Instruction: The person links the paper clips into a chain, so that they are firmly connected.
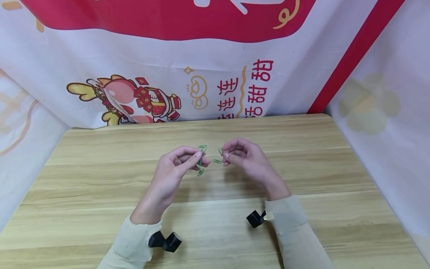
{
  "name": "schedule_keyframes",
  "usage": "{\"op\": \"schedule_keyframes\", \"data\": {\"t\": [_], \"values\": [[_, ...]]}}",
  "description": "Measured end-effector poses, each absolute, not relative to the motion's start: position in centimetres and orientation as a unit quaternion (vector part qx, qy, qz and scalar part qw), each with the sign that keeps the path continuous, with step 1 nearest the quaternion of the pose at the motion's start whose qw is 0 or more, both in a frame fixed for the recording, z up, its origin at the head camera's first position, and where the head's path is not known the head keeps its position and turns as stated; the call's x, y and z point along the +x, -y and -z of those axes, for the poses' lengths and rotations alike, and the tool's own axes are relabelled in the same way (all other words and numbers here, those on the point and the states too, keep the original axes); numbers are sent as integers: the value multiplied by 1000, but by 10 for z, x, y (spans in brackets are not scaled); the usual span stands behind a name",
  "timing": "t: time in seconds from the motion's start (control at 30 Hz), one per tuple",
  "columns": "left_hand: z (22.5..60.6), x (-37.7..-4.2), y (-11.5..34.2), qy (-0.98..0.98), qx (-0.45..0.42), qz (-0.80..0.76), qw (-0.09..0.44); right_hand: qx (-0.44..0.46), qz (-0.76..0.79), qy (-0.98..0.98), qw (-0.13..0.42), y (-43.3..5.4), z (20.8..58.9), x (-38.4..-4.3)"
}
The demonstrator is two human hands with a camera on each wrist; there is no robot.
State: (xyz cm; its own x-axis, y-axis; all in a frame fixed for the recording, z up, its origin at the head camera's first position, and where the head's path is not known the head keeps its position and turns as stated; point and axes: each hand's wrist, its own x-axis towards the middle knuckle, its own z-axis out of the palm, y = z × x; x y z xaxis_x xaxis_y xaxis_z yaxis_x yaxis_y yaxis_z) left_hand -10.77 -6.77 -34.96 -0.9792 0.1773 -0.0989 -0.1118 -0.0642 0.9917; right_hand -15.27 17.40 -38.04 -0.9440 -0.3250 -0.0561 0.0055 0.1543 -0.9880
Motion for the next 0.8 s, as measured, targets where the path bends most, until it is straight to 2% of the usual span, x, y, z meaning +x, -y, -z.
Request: {"op": "schedule_keyframes", "data": {"t": [0.47, 0.8], "values": [[351, -108, 64, -685, 21, -721, 99, -120, 726, -670, 93, -156, 366, -139], [352, -106, 60, -680, 23, -721, 131, -146, 672, -726, -4, -149, 364, -132]]}}
